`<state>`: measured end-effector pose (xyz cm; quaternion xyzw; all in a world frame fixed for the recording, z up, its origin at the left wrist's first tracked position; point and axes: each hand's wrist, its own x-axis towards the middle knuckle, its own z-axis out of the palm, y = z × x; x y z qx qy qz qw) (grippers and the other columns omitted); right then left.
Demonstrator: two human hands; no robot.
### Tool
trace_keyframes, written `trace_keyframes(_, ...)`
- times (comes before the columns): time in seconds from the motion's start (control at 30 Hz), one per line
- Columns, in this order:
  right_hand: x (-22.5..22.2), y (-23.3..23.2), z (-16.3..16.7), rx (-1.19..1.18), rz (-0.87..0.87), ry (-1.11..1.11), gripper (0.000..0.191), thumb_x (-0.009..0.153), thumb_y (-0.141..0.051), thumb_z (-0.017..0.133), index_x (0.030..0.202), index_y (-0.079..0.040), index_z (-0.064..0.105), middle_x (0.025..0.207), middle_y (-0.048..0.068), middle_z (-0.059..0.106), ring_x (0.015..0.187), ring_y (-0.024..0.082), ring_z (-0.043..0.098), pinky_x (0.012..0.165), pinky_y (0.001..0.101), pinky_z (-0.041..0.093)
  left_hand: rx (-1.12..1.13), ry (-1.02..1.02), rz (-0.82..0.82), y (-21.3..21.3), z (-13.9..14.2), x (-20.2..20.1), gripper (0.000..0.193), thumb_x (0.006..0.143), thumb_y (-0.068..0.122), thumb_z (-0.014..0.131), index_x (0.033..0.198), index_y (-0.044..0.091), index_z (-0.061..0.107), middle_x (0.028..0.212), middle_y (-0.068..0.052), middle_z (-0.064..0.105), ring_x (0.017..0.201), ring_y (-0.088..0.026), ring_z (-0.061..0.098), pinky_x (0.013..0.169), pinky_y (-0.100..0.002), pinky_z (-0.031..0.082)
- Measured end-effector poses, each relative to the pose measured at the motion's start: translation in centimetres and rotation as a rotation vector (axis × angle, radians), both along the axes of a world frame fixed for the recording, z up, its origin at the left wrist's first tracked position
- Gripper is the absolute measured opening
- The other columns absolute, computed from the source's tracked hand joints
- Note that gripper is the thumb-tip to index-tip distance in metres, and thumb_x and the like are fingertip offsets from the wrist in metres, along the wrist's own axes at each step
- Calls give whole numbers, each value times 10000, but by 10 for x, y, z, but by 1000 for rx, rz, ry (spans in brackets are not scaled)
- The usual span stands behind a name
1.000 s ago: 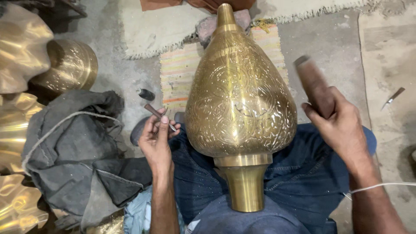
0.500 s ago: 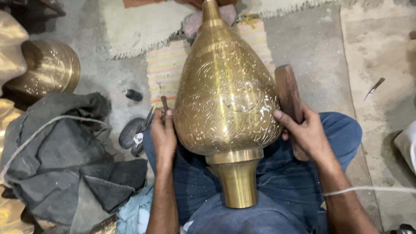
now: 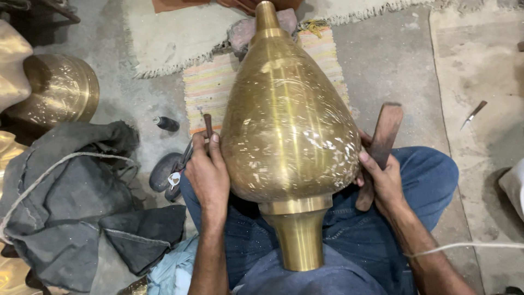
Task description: The person sits cross-legged on the floor holding a large brass vessel on their lap and engraves decorative patterns into its surface. They hold a chisel against the metal with one hand and strike it with a wooden mallet in the other, repositioning the chisel repeatedly to work across the patterned area.
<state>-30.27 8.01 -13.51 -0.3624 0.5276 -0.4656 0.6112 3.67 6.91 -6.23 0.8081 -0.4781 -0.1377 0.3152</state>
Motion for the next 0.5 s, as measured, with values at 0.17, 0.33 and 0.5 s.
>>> trace_keyframes(0.17, -6, 0, -9, 25, 44, -54, 701, 968, -341, 676, 1518, 37, 462, 840, 28, 633, 621, 108, 596, 574, 238, 535, 169, -86, -6, -6, 22, -8, 305, 1081, 330, 521, 1191, 64, 621, 795, -282, 707, 789, -507, 676, 667, -620, 485)
trace_keyframes(0.33, -5, -11, 23, -94, 55, 283, 475, 955, -274, 679, 1304, 9, 526, 941, 69, 677, 652, 149, 652, 591, 287, 580, -242, -92, -157, -2, 43, -13, 227, 1058, 215, 643, 1192, 36, 683, 1032, -252, 738, 933, -427, 728, 703, -481, 576)
trace_keyframes(0.5, -1, -42, 81, -196, 200, 737, 407, 932, -263, 735, 1233, -45, 569, 948, 148, 702, 712, 204, 685, 601, 353, 585, -384, 427, -339, -12, 63, -43, 197, 974, 197, 790, 1121, 69, 758, 981, -111, 800, 854, -228, 793, 735, -347, 671)
